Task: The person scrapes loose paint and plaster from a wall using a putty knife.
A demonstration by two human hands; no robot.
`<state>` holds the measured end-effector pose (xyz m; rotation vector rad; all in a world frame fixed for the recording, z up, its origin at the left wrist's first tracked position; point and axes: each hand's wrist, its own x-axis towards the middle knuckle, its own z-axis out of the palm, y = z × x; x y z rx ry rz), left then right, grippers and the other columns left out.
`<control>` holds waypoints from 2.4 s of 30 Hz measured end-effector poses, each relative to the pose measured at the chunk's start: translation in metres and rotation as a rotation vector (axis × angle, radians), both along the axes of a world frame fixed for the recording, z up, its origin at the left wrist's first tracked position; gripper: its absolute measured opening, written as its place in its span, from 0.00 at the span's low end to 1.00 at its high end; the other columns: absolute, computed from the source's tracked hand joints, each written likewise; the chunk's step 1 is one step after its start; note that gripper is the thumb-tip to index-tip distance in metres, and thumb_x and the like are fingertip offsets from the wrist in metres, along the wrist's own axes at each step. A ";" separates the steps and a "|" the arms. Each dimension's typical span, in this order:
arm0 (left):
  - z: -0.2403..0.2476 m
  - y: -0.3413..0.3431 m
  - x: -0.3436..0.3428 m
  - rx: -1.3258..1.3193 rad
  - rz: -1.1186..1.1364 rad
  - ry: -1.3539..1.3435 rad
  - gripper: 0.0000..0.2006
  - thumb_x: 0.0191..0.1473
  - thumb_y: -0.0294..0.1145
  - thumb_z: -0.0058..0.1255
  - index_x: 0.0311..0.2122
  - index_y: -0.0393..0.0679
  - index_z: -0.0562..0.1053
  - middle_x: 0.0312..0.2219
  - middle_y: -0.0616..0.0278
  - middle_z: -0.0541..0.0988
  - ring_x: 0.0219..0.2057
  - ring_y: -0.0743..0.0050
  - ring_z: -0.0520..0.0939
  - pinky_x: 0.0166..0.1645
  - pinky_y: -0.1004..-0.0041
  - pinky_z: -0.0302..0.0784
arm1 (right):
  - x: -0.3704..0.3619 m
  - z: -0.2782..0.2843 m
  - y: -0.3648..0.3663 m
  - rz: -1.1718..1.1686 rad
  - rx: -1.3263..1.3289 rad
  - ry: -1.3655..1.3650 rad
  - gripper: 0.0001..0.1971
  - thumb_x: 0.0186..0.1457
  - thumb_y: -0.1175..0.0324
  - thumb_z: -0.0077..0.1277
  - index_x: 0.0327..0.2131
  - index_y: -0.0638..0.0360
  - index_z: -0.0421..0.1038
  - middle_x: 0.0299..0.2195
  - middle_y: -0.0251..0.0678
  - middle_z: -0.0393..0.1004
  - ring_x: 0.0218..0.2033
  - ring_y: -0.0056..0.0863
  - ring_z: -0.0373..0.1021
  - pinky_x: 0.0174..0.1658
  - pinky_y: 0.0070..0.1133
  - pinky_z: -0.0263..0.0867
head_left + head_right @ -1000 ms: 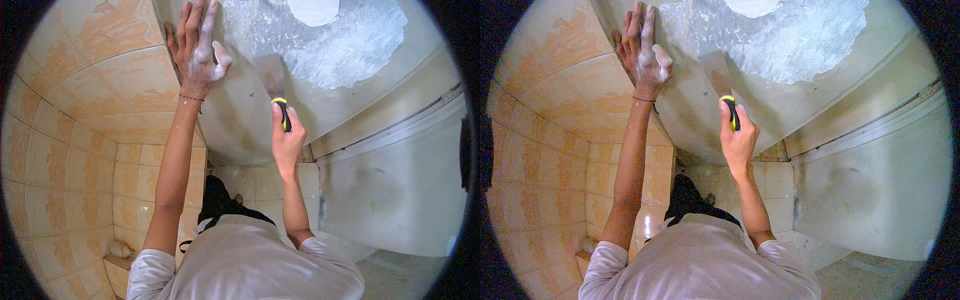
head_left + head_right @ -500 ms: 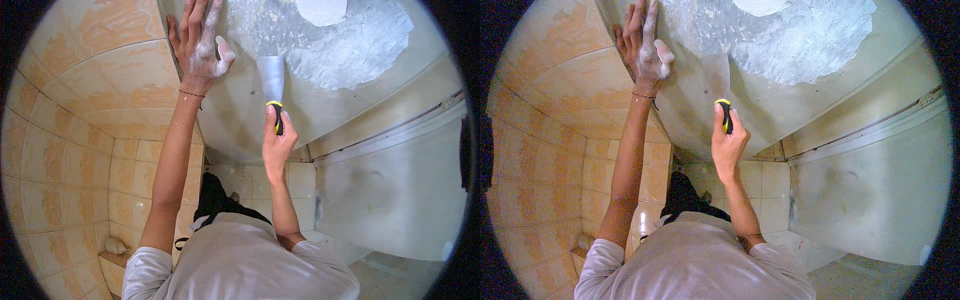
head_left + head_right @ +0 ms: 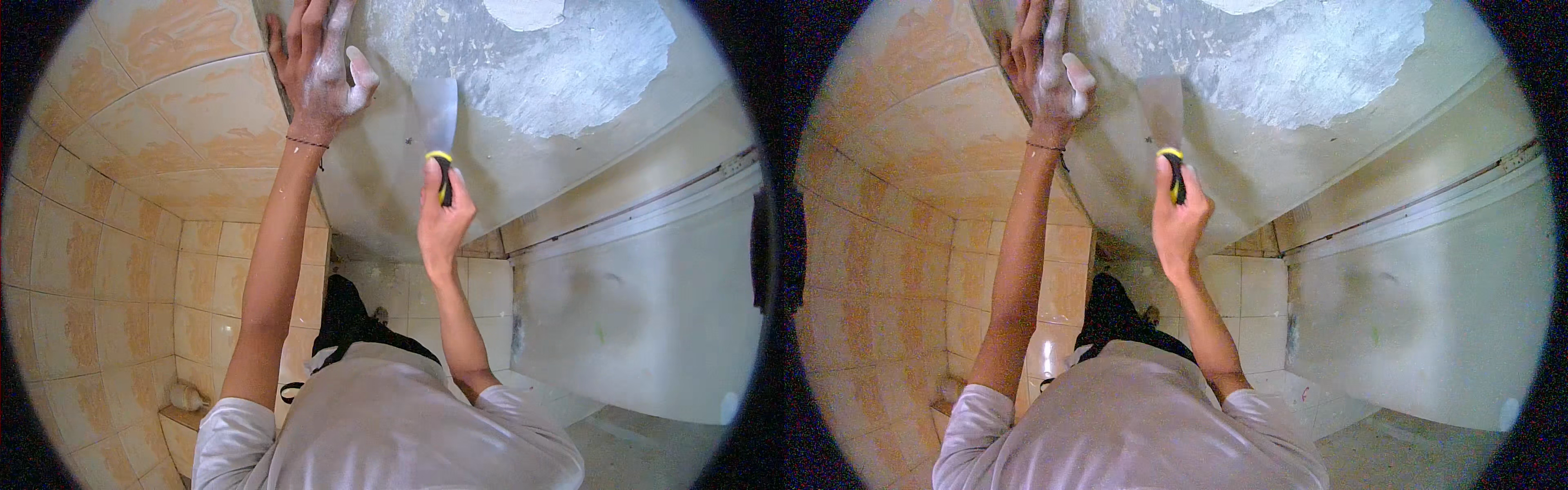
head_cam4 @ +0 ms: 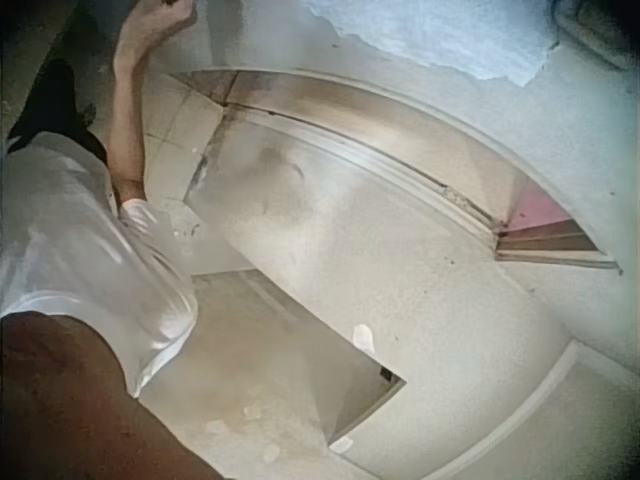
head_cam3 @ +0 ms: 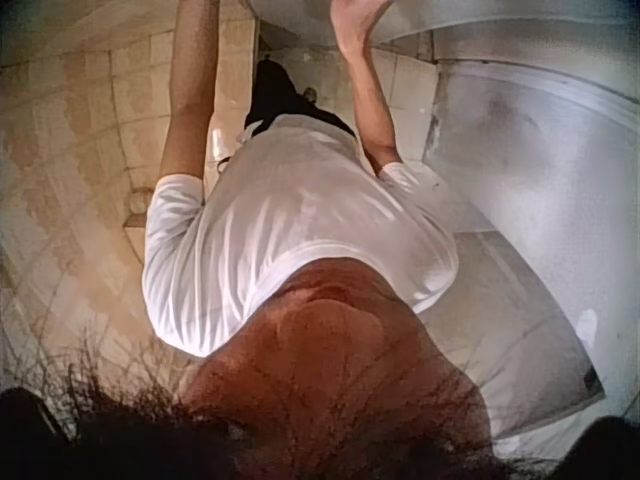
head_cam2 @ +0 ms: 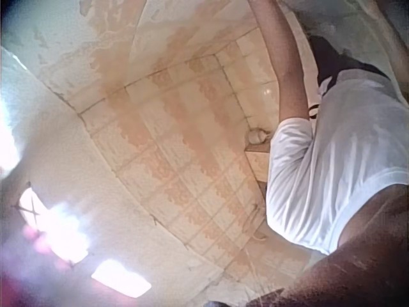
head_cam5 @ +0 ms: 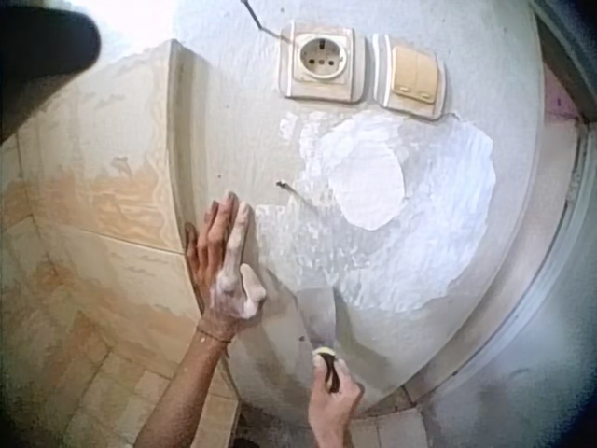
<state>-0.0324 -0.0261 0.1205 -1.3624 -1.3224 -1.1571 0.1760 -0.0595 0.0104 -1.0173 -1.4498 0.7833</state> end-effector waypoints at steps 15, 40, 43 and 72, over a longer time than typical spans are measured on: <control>0.003 -0.008 0.006 -0.087 0.051 -0.047 0.36 0.61 0.52 0.29 0.68 0.42 0.62 0.68 0.53 0.62 0.70 0.51 0.59 0.73 0.47 0.43 | 0.000 -0.010 -0.001 0.044 -0.009 0.037 0.17 0.66 0.62 0.55 0.31 0.70 0.73 0.20 0.38 0.67 0.24 0.16 0.59 0.26 0.23 0.58; 0.001 -0.005 0.005 -0.050 0.032 -0.042 0.36 0.56 0.47 0.33 0.67 0.41 0.64 0.68 0.54 0.63 0.70 0.52 0.60 0.73 0.51 0.43 | 0.007 -0.007 -0.005 0.011 -0.038 0.047 0.16 0.66 0.62 0.55 0.33 0.70 0.75 0.19 0.32 0.65 0.23 0.16 0.58 0.25 0.23 0.57; 0.004 -0.007 0.007 -0.082 0.054 -0.071 0.35 0.54 0.43 0.34 0.67 0.41 0.64 0.68 0.54 0.63 0.70 0.53 0.60 0.73 0.51 0.44 | -0.003 -0.002 -0.006 0.000 -0.043 0.079 0.16 0.66 0.62 0.55 0.33 0.70 0.75 0.19 0.33 0.66 0.23 0.16 0.59 0.25 0.23 0.57; 0.004 -0.005 0.002 -0.026 -0.015 -0.050 0.37 0.50 0.39 0.36 0.68 0.42 0.63 0.69 0.53 0.62 0.71 0.52 0.59 0.73 0.50 0.43 | -0.006 0.010 -0.017 0.011 -0.164 0.106 0.18 0.66 0.61 0.55 0.32 0.71 0.73 0.19 0.30 0.64 0.25 0.14 0.58 0.27 0.22 0.57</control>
